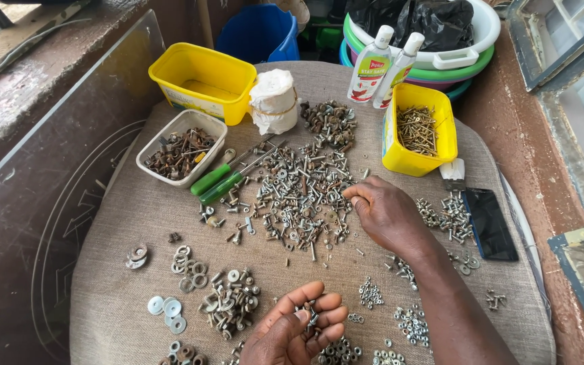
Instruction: The person sorts a mixed pile of metal fasteners on a table, picking up individual screws and washers by hand and placing them into separate small piles. The hands repeatedly reach into the central pile, separate items, and move them to the left or right.
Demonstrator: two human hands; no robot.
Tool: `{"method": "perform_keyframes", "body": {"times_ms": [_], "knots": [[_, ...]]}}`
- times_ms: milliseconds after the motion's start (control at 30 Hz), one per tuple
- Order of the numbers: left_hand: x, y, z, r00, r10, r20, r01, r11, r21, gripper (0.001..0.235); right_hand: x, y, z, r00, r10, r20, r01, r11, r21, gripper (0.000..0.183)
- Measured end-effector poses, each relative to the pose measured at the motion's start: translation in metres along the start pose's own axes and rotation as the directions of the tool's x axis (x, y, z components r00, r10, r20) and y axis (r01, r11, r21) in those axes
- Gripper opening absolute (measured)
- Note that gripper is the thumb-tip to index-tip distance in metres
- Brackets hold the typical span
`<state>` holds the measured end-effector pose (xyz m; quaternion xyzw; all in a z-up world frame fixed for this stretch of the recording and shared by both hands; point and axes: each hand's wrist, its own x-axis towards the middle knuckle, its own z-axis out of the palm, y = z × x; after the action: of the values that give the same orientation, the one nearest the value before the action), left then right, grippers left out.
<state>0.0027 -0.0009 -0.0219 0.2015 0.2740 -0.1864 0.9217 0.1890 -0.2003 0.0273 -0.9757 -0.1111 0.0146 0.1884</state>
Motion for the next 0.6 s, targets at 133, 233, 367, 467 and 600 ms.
{"method": "perform_keyframes", "body": {"times_ms": [133,233,367,467,600], "knots": [[0.0,0.003,0.007,0.998,-0.01,-0.057,0.011,1.0,0.013,0.061,0.001,-0.007,0.003,0.998,0.063,0.024,-0.063,0.998,0.007,0.033],[0.005,0.001,0.006,0.994,-0.09,-0.068,0.089,0.996,-0.023,0.057,0.001,-0.002,0.019,0.999,-0.029,0.035,0.03,0.999,-0.025,0.047],[0.009,0.001,0.005,0.995,-0.082,-0.064,0.081,0.997,-0.011,0.056,0.0,-0.001,0.029,0.984,-0.177,-0.037,0.174,0.982,-0.068,0.052],[0.016,0.001,-0.005,0.996,-0.087,-0.032,0.086,0.996,-0.021,0.056,-0.003,-0.002,0.022,0.979,-0.204,0.004,0.204,0.978,-0.036,0.045],[0.014,0.005,0.001,0.994,-0.08,-0.079,0.079,0.997,-0.027,0.058,-0.007,-0.012,-0.004,0.988,0.028,0.151,-0.027,1.0,-0.008,0.024]]}}
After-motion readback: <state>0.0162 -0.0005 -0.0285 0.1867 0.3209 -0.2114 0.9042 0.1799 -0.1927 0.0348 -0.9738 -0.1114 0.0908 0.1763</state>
